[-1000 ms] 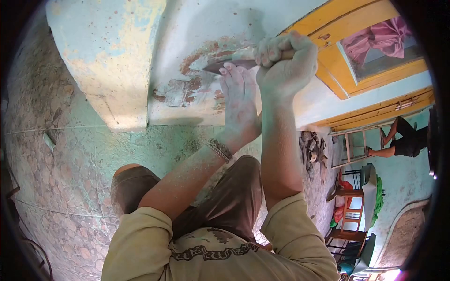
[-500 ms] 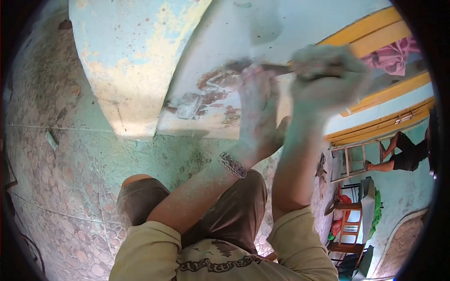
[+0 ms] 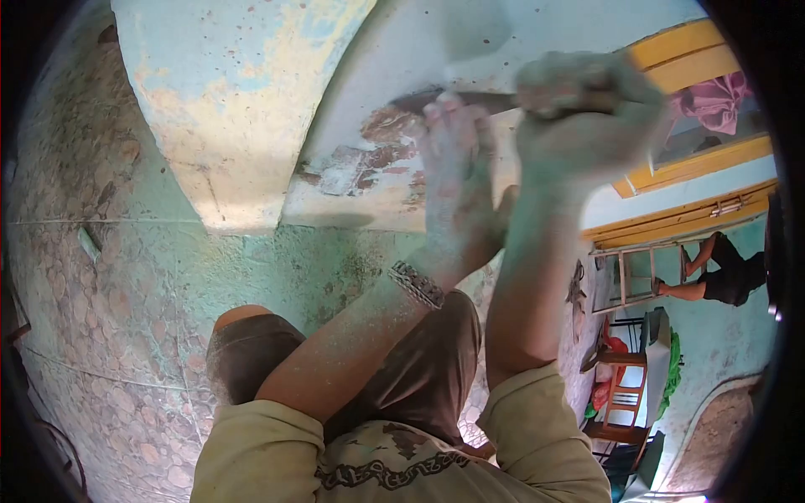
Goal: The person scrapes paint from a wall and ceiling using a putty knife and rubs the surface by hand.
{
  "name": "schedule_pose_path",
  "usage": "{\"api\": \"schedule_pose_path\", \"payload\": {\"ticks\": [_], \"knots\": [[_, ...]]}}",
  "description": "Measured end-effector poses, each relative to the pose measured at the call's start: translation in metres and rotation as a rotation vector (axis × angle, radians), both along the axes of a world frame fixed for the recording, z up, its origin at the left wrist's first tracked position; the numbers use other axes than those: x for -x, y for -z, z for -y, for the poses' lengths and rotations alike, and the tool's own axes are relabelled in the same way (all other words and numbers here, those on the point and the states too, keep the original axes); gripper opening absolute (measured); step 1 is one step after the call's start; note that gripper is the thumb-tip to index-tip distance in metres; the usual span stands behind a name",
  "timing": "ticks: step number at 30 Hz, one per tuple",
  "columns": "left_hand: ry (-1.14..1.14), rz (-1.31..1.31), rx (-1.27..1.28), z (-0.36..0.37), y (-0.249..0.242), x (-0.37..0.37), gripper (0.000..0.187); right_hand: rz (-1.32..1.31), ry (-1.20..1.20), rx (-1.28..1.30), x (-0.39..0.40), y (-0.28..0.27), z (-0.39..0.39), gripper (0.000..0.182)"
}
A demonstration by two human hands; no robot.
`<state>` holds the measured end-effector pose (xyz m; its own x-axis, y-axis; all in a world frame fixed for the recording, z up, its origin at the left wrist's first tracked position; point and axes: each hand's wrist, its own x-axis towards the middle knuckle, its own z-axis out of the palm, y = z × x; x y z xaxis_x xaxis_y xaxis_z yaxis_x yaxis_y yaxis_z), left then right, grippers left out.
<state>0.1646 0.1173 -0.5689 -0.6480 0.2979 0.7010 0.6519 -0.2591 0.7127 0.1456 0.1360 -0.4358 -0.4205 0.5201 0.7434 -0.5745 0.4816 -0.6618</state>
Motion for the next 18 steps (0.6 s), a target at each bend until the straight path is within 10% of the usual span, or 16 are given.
{"api": "schedule_pose_path", "payload": {"ticks": [15,18], "knots": [[-0.092,0.071,0.28,-0.03,0.056,-0.024,0.077,0.149,0.22,-0.002,-0.006,0.067,0.0,0.028],[0.014,0.097,0.043,-0.008,0.026,-0.017,0.078,0.054,-0.045,0.06,-0.019,0.034,-0.001,0.024]]}}
